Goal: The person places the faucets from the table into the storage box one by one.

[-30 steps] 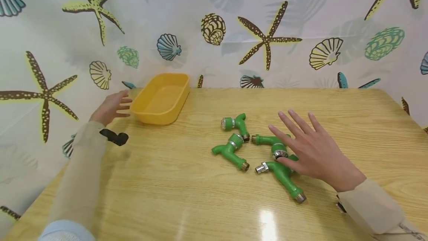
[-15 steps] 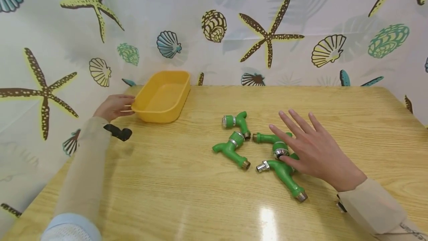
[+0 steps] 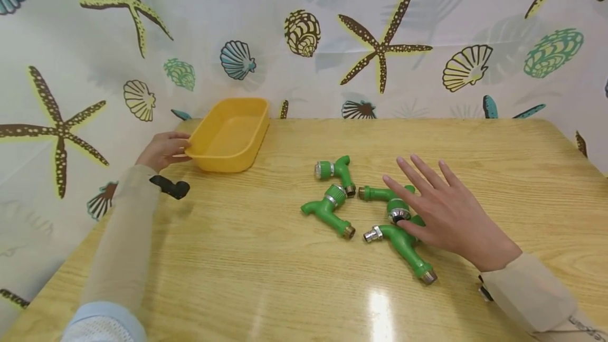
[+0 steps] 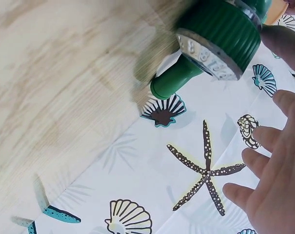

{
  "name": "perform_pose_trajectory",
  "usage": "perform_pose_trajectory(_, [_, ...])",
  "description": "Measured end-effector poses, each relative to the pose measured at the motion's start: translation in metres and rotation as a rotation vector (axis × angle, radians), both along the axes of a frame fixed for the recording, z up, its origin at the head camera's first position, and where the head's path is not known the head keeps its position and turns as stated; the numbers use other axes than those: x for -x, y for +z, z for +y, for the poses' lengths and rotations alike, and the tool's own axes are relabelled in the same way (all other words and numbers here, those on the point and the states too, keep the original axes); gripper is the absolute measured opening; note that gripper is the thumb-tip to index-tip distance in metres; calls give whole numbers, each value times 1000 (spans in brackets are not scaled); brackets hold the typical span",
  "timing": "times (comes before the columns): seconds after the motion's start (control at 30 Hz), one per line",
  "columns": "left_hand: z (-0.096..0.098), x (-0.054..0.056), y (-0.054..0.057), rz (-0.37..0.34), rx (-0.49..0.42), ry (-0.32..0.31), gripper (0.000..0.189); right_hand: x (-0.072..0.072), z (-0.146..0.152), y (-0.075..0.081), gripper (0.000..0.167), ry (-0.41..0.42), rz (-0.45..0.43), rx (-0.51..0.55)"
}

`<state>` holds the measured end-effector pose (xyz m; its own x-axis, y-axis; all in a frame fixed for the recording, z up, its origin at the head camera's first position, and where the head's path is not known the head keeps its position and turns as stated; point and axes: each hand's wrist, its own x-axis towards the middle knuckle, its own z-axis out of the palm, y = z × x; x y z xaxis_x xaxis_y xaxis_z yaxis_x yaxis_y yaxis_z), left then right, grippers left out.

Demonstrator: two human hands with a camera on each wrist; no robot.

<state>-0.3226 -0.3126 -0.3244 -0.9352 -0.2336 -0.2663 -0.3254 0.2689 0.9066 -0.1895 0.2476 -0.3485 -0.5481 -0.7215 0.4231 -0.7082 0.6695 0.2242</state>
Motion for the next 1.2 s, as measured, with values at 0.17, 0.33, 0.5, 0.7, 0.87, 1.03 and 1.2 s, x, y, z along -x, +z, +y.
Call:
perform_pose_trajectory(0.17, [2,-1,0,0,13,6,47,-1,2,0,79,1,-6,-3])
perform_pose_trajectory(0.33, [3,-1,1,-1,11,5,47,-1,3,0,78,0,-3,-4])
perform_pose_trajectory(0.5, [4,-4,0,6,-25,-2,48,-1,2,-1,77,1,-5,6])
perform_pose_trajectory(0.7, [12,-12,-4,39,-25,-42,46,-2,-1,-2,77,-2,-7,7])
perform_pose_trajectory(0.87, [22,-13,-5,59,-25,-80,47,-3,0,-4,79,-15,-16,5])
perform_pose_trajectory(1.03, [28,-16,-4,69,-38,-84,46,-4,2,-3,79,-16,-10,7])
perform_pose_trajectory(1.2, [33,-20,-3,59,-40,-79,46,-4,4,-2,78,-15,-15,14])
